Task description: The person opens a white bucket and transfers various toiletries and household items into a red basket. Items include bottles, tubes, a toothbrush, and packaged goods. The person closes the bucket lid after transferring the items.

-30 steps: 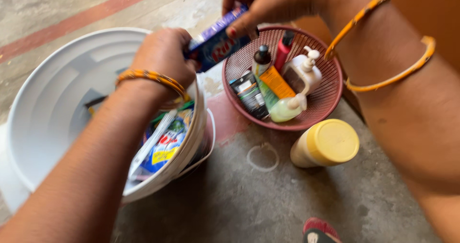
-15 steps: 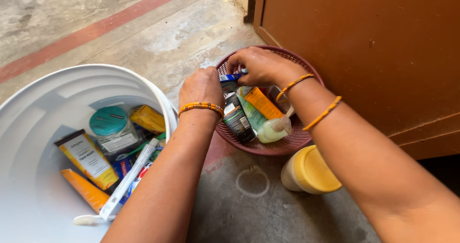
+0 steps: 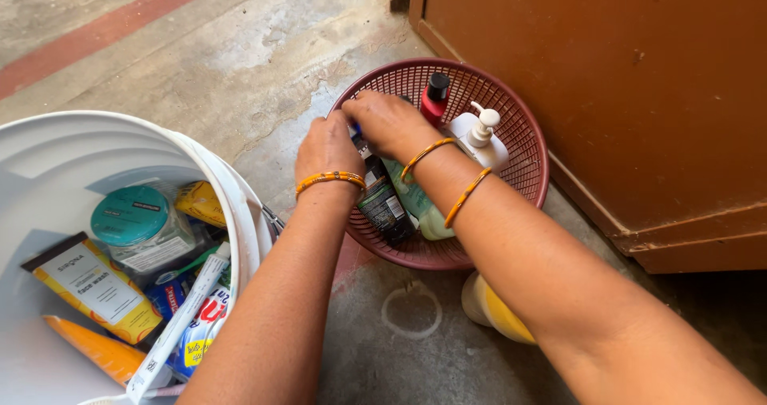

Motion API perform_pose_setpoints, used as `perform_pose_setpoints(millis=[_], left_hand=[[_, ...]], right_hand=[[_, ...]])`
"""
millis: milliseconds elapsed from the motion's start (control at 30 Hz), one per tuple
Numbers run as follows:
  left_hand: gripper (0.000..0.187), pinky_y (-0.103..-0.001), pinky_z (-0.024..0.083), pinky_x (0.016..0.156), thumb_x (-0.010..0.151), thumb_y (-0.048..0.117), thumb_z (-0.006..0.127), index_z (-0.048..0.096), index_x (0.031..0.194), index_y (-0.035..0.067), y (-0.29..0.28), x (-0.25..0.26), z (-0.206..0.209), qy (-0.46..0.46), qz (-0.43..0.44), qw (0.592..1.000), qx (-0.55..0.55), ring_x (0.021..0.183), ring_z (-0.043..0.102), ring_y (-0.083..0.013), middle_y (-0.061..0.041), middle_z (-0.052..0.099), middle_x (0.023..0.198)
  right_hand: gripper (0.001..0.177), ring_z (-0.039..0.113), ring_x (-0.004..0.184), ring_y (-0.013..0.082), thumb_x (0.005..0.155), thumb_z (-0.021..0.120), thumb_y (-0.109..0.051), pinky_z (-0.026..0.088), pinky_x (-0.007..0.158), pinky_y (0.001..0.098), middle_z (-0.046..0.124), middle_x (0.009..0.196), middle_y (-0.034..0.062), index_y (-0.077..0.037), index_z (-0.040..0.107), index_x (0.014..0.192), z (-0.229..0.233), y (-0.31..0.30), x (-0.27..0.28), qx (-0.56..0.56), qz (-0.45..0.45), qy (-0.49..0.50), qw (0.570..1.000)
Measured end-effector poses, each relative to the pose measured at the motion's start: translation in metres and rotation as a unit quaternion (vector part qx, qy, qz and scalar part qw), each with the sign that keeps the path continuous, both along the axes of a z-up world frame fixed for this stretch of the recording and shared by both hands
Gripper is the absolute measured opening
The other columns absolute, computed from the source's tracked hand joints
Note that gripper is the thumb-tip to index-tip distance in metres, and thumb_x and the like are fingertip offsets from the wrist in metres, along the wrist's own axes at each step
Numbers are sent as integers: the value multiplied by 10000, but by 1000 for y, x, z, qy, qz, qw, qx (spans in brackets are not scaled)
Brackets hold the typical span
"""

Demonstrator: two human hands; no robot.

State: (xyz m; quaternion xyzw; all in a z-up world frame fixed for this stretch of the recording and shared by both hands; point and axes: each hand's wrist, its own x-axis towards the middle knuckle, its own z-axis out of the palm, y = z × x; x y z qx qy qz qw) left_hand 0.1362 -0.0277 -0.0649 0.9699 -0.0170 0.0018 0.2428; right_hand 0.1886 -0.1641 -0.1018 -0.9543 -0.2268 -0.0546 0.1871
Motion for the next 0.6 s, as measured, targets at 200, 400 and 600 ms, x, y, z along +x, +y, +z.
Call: perform_pose_setpoints(millis=[200, 400, 600], left_hand=[[311, -485, 536, 939, 911, 102, 620, 620, 1213, 29, -6, 3, -16, 58, 0, 998, -21, 1135, 644, -430, -255, 627, 1250], [439, -469, 540, 967, 941, 138, 582, 513, 1342, -27, -11, 0, 18, 121, 58, 991, -17, 1205, 614, -421, -269, 563, 1352], [275, -500, 567, 845, 966, 108, 547, 568, 1227, 24, 23, -24, 76, -115, -37, 992, 25, 1054, 674, -396, -191, 648, 1200]], right_hand=[[121, 692, 945, 401, 904, 624, -162, 560, 812, 501, 712, 944, 199, -81, 691, 965, -29, 14, 19, -3, 12, -19, 1000], [186, 692, 887, 391, 904, 626, -204, 547, 782, 443, 715, 923, 216, -49, 728, 899, -14, 23, 11, 251, 17, 90, 964], [170, 710, 873, 289, 917, 647, -193, 557, 795, 358, 748, 898, 172, -46, 733, 920, 73, 44, 2, 305, 65, 6, 950]])
